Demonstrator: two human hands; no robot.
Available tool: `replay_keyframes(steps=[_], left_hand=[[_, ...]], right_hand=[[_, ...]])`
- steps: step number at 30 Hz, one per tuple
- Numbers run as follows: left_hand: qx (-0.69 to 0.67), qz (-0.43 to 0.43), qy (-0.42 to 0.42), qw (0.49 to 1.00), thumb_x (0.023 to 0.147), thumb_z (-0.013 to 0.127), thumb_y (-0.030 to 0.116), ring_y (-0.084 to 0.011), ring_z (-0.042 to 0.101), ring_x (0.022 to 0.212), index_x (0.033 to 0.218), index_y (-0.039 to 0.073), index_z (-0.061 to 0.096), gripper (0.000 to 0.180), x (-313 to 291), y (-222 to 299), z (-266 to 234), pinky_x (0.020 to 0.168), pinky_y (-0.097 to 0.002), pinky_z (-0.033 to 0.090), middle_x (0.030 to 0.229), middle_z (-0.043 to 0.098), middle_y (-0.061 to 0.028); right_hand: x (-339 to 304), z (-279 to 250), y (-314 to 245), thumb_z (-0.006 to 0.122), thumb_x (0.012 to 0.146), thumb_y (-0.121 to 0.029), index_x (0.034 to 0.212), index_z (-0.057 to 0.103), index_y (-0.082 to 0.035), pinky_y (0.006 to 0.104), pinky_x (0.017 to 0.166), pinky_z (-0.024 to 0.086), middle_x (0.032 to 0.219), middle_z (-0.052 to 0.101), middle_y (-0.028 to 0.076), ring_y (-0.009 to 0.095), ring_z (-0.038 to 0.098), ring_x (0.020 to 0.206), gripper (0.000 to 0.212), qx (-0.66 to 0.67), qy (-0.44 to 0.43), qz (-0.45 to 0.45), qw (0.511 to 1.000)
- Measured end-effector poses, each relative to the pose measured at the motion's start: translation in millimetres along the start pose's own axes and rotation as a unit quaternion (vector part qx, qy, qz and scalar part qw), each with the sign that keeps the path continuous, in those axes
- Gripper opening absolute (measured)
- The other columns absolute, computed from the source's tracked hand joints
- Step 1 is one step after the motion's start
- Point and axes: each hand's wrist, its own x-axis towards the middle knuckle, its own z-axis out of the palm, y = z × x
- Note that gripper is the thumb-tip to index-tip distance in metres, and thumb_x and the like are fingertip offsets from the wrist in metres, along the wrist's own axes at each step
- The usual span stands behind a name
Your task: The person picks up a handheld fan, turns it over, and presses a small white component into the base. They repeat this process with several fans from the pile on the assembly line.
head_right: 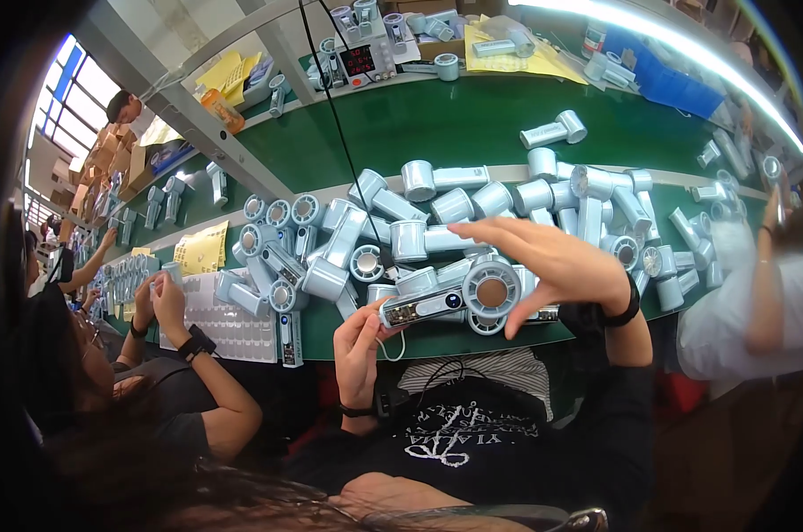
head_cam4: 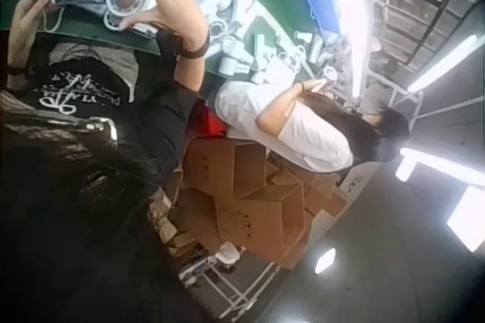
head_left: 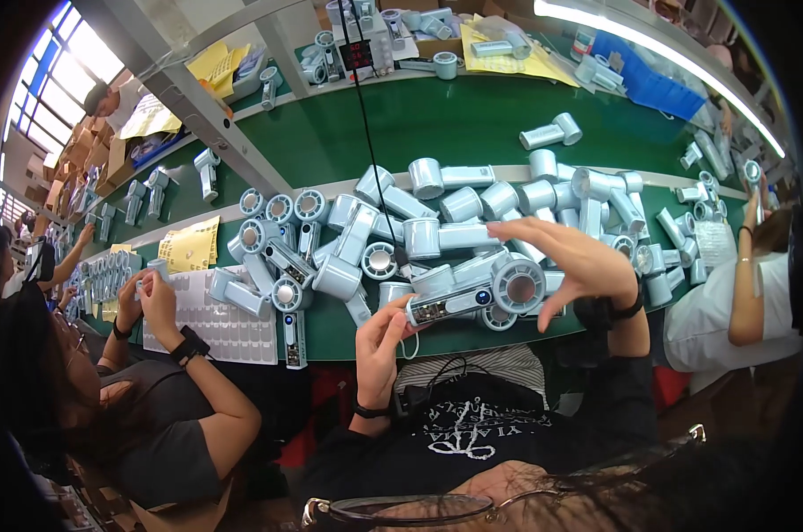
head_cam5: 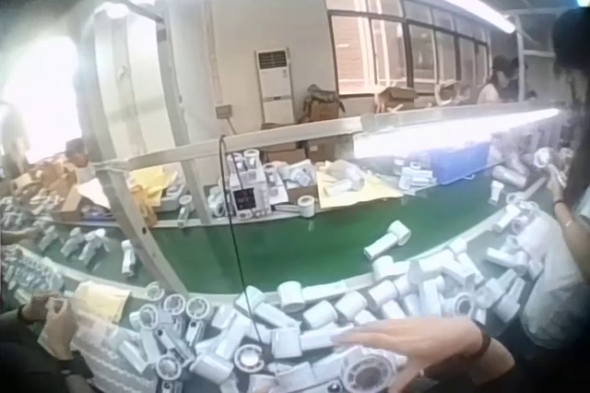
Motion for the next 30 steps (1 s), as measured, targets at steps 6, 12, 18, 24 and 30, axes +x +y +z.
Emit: replay_keyframes(steps=[6,12,18,24,30], left_hand=[[-0.038,0.013,-0.027,0.999,0.098,0.042,0.013,-0.0207,0.058,0.102,0.097,-0.009,0.057,0.027,-5.5,10.6,8.5,0.089,-0.0349,0.049,0.120,0.055,-0.0209],[0.151,0.100,-0.066,0.981,0.099,0.042,0.019,-0.0158,0.057,0.097,0.086,-0.005,0.054,0.030,-10.1,12.8,4.2,0.081,-0.0273,0.046,0.120,0.056,-0.0218],[0.116,0.155,-0.045,0.980,0.098,0.046,0.023,-0.0136,0.054,0.091,0.081,-0.002,0.050,0.031,-8.5,1.0,12.9,0.077,-0.0240,0.041,0.120,0.056,-0.0212],[0.039,0.181,0.083,0.979,0.098,0.046,0.023,-0.0187,0.055,0.099,0.083,-0.002,0.049,0.030,-7.2,-24.2,42.6,0.086,-0.0286,0.041,0.120,0.055,-0.0222],[0.094,0.299,0.085,0.946,0.097,0.048,0.018,-0.0250,0.055,0.107,0.083,-0.003,0.049,0.025,2.6,-35.6,54.8,0.092,-0.0326,0.041,0.120,0.054,-0.0256]], right_hand=[[-23.0,47.8,4.4,0.086,0.061,-0.027,0.130,0.039,-0.007,0.0411,0.085,0.048,0.113,0.059,0.015,0.034,0.060,0.098,0.086,0.088,0.113,-0.034,0.989],[-18.6,49.0,7.2,0.086,0.063,-0.020,0.127,0.040,-0.007,0.0412,0.080,0.050,0.111,0.058,0.017,0.034,0.060,0.099,0.080,0.113,0.161,-0.138,0.971],[-16.8,46.4,-9.9,0.085,0.062,-0.014,0.133,0.035,-0.008,0.0391,0.086,0.050,0.119,0.055,0.016,0.029,0.055,0.110,0.088,0.033,0.258,-0.063,0.963],[3.1,121.2,-37.6,0.079,0.072,-0.018,0.132,0.031,0.000,0.0441,0.096,0.045,0.129,0.046,0.022,0.035,0.048,0.119,0.078,0.433,0.412,0.156,0.786],[8.2,133.0,-37.1,0.068,0.080,-0.009,0.128,0.033,0.005,0.0457,0.098,0.045,0.126,0.049,0.027,0.037,0.054,0.115,0.061,0.614,0.338,0.154,0.697]])
